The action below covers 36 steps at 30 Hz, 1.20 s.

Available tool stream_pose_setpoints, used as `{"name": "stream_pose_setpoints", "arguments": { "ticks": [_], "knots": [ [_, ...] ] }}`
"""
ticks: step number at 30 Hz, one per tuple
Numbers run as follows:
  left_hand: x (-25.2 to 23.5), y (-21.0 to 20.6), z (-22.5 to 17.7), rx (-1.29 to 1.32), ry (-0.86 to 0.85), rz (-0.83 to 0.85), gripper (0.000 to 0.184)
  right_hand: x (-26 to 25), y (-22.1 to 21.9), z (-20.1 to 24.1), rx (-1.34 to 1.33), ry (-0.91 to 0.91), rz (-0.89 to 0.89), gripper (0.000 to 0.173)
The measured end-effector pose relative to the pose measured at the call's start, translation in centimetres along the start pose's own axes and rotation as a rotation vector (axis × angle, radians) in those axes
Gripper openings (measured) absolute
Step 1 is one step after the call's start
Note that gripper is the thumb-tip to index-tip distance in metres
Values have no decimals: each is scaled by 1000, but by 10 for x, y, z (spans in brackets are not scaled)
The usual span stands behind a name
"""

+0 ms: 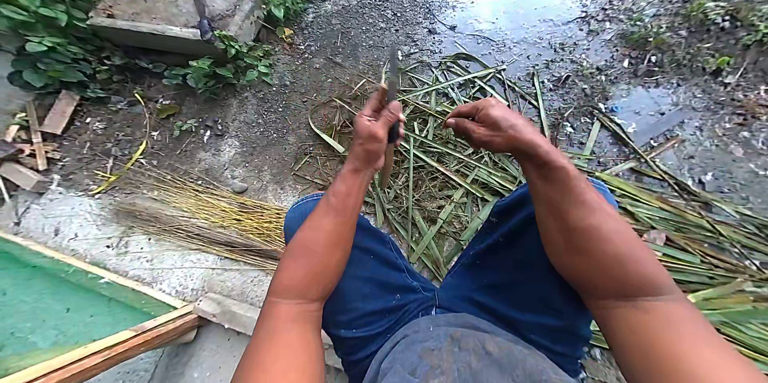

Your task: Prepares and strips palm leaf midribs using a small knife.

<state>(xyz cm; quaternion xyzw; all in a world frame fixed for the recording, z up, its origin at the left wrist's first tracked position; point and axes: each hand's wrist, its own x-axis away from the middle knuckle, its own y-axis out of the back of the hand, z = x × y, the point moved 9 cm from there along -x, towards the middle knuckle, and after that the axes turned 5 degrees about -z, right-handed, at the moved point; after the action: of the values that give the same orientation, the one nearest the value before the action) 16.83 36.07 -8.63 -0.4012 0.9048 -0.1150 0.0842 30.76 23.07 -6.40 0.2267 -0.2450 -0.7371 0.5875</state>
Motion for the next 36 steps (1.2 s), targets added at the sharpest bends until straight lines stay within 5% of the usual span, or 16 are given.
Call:
{"name": "stream_pose_setpoints", "arguments": {
  "ticks": [21,36],
  "knots": [
    [-19,53,-34,69,-123,-234,31,18,14,7,-40,112,63,26],
    [-15,144,-86,143,-266,-502,31,58,67,-39,77,2,61,28]
  ]
}}
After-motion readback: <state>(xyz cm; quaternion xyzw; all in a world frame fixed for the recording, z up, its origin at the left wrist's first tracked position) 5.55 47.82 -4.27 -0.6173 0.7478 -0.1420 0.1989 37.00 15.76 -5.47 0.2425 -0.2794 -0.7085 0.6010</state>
